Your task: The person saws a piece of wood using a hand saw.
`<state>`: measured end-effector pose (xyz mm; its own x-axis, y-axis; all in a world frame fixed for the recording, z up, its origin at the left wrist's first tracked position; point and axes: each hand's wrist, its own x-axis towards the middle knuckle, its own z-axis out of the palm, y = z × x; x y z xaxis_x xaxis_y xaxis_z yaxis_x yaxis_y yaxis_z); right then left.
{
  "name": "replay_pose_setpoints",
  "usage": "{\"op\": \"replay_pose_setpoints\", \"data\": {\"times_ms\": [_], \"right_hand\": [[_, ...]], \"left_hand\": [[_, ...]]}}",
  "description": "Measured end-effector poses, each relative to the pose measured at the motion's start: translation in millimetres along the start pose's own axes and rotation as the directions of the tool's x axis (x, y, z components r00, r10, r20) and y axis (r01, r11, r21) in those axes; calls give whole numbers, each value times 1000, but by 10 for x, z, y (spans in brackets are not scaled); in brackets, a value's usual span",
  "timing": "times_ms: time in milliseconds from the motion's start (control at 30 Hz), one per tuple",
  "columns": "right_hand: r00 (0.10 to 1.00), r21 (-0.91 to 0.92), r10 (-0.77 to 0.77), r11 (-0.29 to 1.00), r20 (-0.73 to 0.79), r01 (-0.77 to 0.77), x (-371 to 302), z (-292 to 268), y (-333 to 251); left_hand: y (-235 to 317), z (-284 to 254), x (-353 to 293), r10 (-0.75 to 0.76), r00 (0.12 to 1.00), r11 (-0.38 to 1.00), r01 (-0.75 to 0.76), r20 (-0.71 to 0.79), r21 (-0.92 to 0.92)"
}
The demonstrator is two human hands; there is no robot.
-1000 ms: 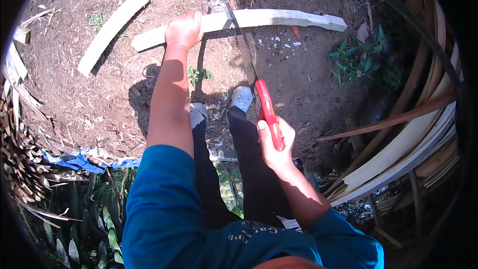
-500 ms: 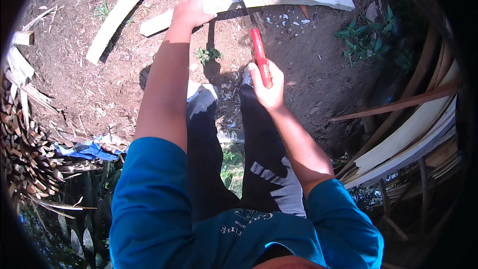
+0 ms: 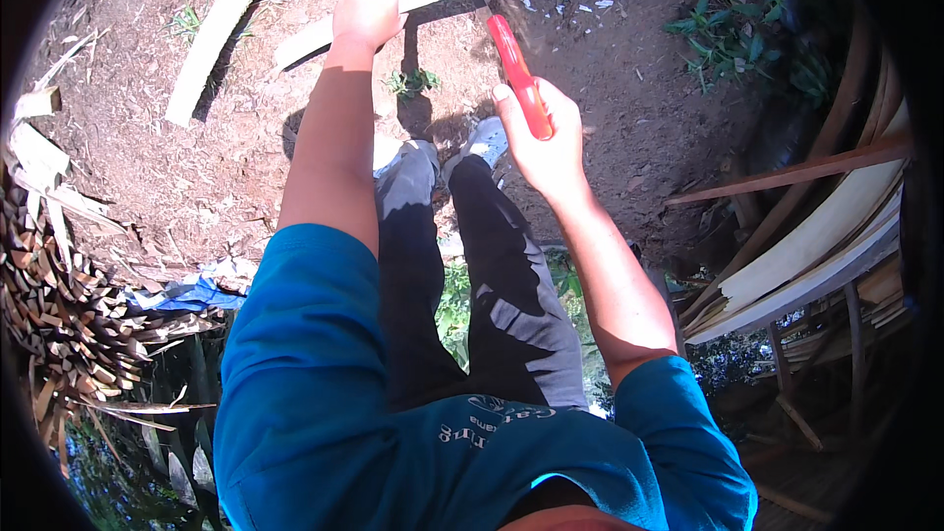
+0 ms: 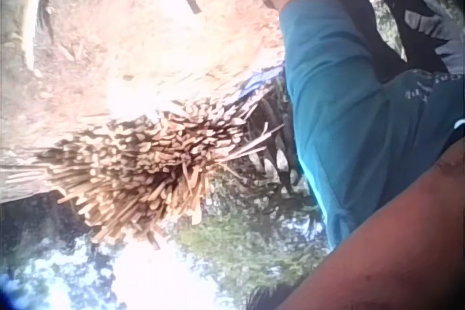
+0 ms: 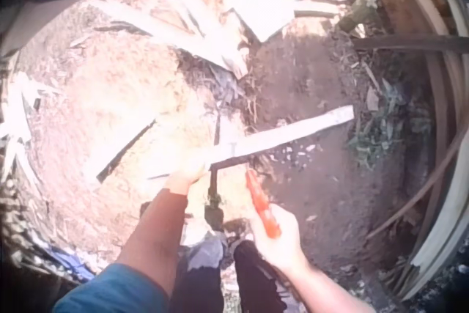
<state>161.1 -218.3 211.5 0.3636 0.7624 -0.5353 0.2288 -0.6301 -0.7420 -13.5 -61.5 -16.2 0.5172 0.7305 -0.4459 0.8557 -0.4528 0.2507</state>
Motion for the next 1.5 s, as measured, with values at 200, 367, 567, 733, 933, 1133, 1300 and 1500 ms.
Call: {"op": "replay_pose_setpoints", "data": {"times_ms": [200,367,567,733,933,1133,1300,1500], "right_hand": [[997,46,68,997,-22,-67,-706,-205,-40],[993,21,117,993,-22,-116,-1214,-590,-35],[970,171,242,955,14,-241,-1298,-628,-44],[993,66,116,991,4,-116,-1262,-773,-130],[994,86,99,992,-46,-95,-1129,-809,-204],[998,66,49,997,-36,-47,-866,-457,73],[995,87,94,992,-22,-92,-881,-445,120],[997,29,76,997,-15,-76,-891,-454,104]], "left_hand": [[39,93,-25,-52,999,997,51,11,61],[71,98,1,-45,999,998,46,-18,49],[68,116,-31,-52,998,995,55,-38,81],[29,104,-76,-48,992,999,50,-113,13],[75,193,-42,-50,959,999,45,-278,-24],[147,101,-4,-124,990,991,127,-67,43],[135,98,-10,-126,991,989,129,-42,79],[184,18,-32,-119,992,988,122,-37,98]]}}
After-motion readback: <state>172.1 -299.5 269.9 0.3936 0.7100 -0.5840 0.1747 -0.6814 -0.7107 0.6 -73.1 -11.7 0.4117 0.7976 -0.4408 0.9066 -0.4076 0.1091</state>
